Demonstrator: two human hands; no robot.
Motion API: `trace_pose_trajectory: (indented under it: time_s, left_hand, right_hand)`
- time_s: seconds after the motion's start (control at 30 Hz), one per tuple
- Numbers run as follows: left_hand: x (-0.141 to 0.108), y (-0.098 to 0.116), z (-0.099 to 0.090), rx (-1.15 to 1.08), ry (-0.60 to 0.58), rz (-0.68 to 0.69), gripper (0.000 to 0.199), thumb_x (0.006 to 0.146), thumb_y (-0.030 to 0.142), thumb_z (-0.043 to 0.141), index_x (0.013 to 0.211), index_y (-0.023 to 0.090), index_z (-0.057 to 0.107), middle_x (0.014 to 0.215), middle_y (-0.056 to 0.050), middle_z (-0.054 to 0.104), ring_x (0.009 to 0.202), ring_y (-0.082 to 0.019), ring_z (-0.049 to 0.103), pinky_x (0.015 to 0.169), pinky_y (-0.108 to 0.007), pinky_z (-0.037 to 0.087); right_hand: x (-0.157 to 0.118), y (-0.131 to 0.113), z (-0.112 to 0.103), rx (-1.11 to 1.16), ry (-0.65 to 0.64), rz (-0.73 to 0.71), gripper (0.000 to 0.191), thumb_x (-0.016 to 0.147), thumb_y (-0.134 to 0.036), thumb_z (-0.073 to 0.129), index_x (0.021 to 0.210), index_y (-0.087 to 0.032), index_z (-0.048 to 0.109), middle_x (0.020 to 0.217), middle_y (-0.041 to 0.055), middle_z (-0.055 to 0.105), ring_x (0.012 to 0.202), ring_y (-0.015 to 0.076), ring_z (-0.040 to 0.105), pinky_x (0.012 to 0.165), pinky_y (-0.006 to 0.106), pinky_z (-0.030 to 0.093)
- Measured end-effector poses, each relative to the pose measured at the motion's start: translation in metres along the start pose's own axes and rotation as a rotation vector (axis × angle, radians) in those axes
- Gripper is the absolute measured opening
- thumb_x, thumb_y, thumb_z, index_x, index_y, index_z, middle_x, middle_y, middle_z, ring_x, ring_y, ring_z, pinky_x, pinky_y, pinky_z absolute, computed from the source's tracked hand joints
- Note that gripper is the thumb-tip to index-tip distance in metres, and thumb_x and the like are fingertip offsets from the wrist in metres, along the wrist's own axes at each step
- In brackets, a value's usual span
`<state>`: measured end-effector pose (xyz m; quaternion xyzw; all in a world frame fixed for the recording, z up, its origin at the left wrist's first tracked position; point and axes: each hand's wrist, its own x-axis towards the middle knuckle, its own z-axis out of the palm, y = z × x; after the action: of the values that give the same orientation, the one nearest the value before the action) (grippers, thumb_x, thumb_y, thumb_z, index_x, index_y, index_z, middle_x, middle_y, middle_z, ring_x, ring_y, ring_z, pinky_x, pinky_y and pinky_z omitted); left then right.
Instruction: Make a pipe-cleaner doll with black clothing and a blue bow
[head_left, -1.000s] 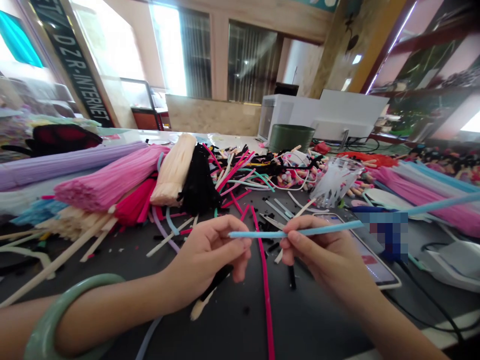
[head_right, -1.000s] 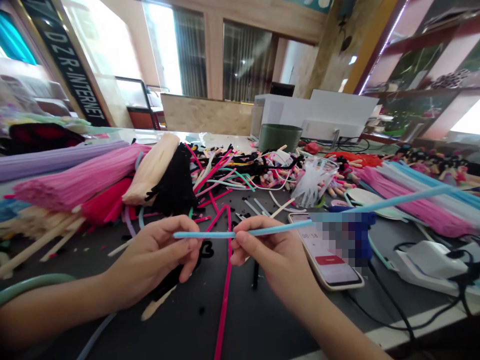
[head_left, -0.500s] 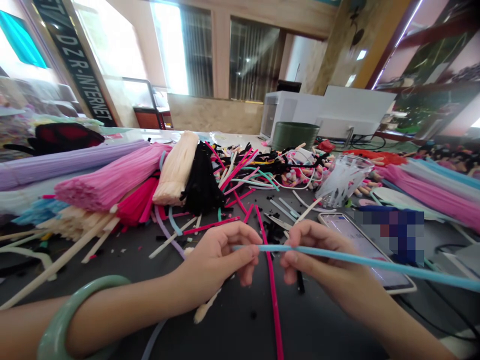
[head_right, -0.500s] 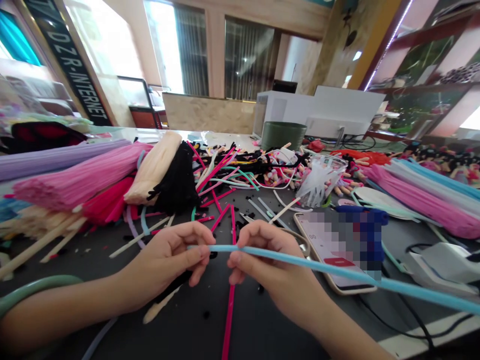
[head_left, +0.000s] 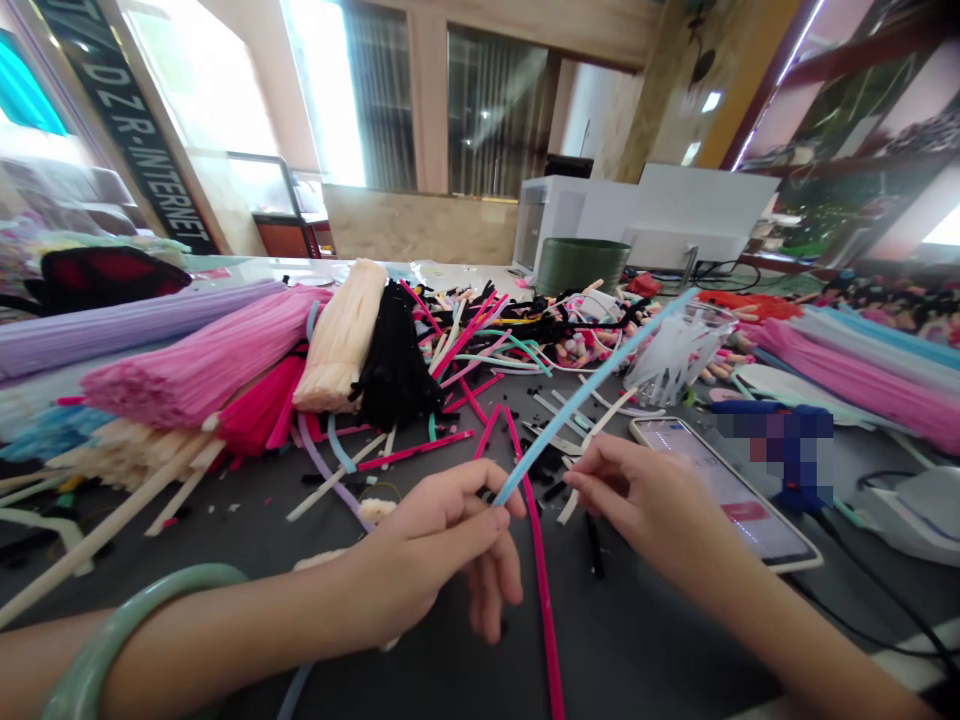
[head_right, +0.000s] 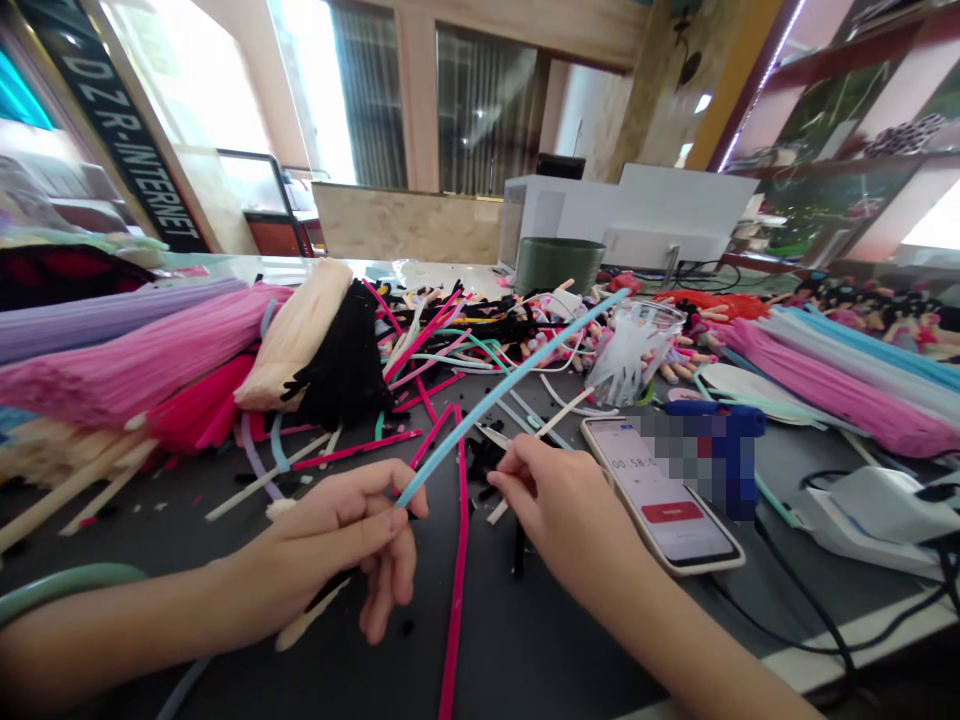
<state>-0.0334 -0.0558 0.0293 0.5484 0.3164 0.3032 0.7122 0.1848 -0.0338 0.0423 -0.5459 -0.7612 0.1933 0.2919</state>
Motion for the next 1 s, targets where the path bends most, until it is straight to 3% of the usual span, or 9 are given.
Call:
trace_pose_trajectory:
  time_s: [0.1,0.2,0.27,0.37,0.43,0.57,0.83,0.93,1.0]
  left_hand:
    - [0.001,-0.002,0.000,-0.026,-0.036,-0.006,0.021,0.090,0.037,0.049,0.093,0.020,0.037,0.066,-0.002,0.066,0.045,-0.012,0.062,0.044,-0.018,0.044]
    - [0.002,-0.005,-0.001,-0.041,-0.036,0.000,0.020,0.091,0.037,0.048,0.092,0.021,0.035,0.068,-0.002,0.067,0.046,-0.012,0.063,0.044,-0.018,0.045]
    - [0.003,-0.006,-0.003,-0.058,-0.036,0.010,0.019,0.092,0.036,0.047,0.091,0.020,0.037,0.068,-0.002,0.067,0.046,-0.012,0.063,0.045,-0.018,0.046]
    - [0.003,-0.007,-0.004,-0.097,-0.030,0.013,0.020,0.093,0.036,0.046,0.087,0.019,0.038,0.069,-0.003,0.068,0.048,-0.012,0.064,0.047,-0.020,0.048]
    - [0.003,-0.006,-0.004,-0.124,-0.019,0.016,0.022,0.093,0.036,0.047,0.084,0.019,0.038,0.069,-0.004,0.069,0.048,-0.012,0.065,0.046,-0.019,0.049]
    - [0.002,-0.004,-0.003,-0.157,0.004,0.036,0.022,0.093,0.034,0.047,0.081,0.016,0.042,0.067,-0.005,0.069,0.046,-0.012,0.064,0.045,-0.018,0.048]
    - [0.002,-0.002,-0.003,-0.191,0.035,0.057,0.021,0.093,0.033,0.046,0.082,0.016,0.045,0.064,-0.005,0.068,0.045,-0.013,0.064,0.044,-0.019,0.049]
    - [0.001,-0.003,-0.002,-0.179,0.038,0.057,0.022,0.093,0.034,0.044,0.082,0.016,0.045,0.063,-0.004,0.067,0.044,-0.013,0.063,0.043,-0.020,0.048]
    - [-0.001,-0.003,-0.001,-0.098,0.108,0.098,0.023,0.094,0.036,0.044,0.082,0.016,0.045,0.063,-0.003,0.066,0.045,-0.012,0.063,0.045,-0.020,0.048]
  right_hand:
    - [0.004,0.010,-0.008,-0.587,0.075,0.046,0.017,0.088,-0.031,0.055,0.074,-0.021,0.052,0.058,0.0017,0.063,0.056,0.0212,0.061,0.052,0.030,0.035]
    - [0.005,0.015,-0.017,-0.813,0.113,0.156,0.026,0.087,-0.046,0.054,0.077,-0.022,0.052,0.058,0.0022,0.062,0.057,0.0242,0.061,0.050,0.030,0.030]
    - [0.005,0.017,-0.021,-0.809,0.028,0.151,0.031,0.086,-0.050,0.055,0.075,-0.021,0.055,0.065,0.0039,0.064,0.064,0.0255,0.063,0.053,0.031,0.033]
    - [0.006,0.020,-0.021,-0.743,-0.175,0.078,0.024,0.086,-0.041,0.058,0.079,-0.019,0.063,0.077,0.0082,0.067,0.076,0.0271,0.066,0.063,0.034,0.040]
    - [0.007,0.022,-0.019,-0.727,-0.241,0.070,0.020,0.085,-0.034,0.058,0.086,-0.016,0.066,0.083,0.0114,0.068,0.082,0.0287,0.066,0.068,0.036,0.042]
    - [0.011,0.028,-0.020,-0.672,-0.281,0.090,0.021,0.085,-0.029,0.056,0.093,-0.015,0.068,0.087,0.0133,0.069,0.088,0.0292,0.065,0.070,0.035,0.043]
    - [0.016,0.029,-0.021,-0.588,-0.371,0.142,0.010,0.075,-0.029,0.061,0.072,-0.020,0.064,0.073,0.0058,0.067,0.071,0.0238,0.063,0.060,0.030,0.037]
    - [0.015,0.026,-0.020,-0.593,-0.340,0.160,0.009,0.075,-0.024,0.054,0.073,-0.018,0.061,0.075,0.0076,0.066,0.074,0.0245,0.062,0.062,0.031,0.036]
    - [0.014,0.026,-0.022,-0.570,-0.280,0.158,0.012,0.077,-0.022,0.049,0.078,-0.017,0.060,0.080,0.0096,0.066,0.076,0.0251,0.060,0.064,0.032,0.037]
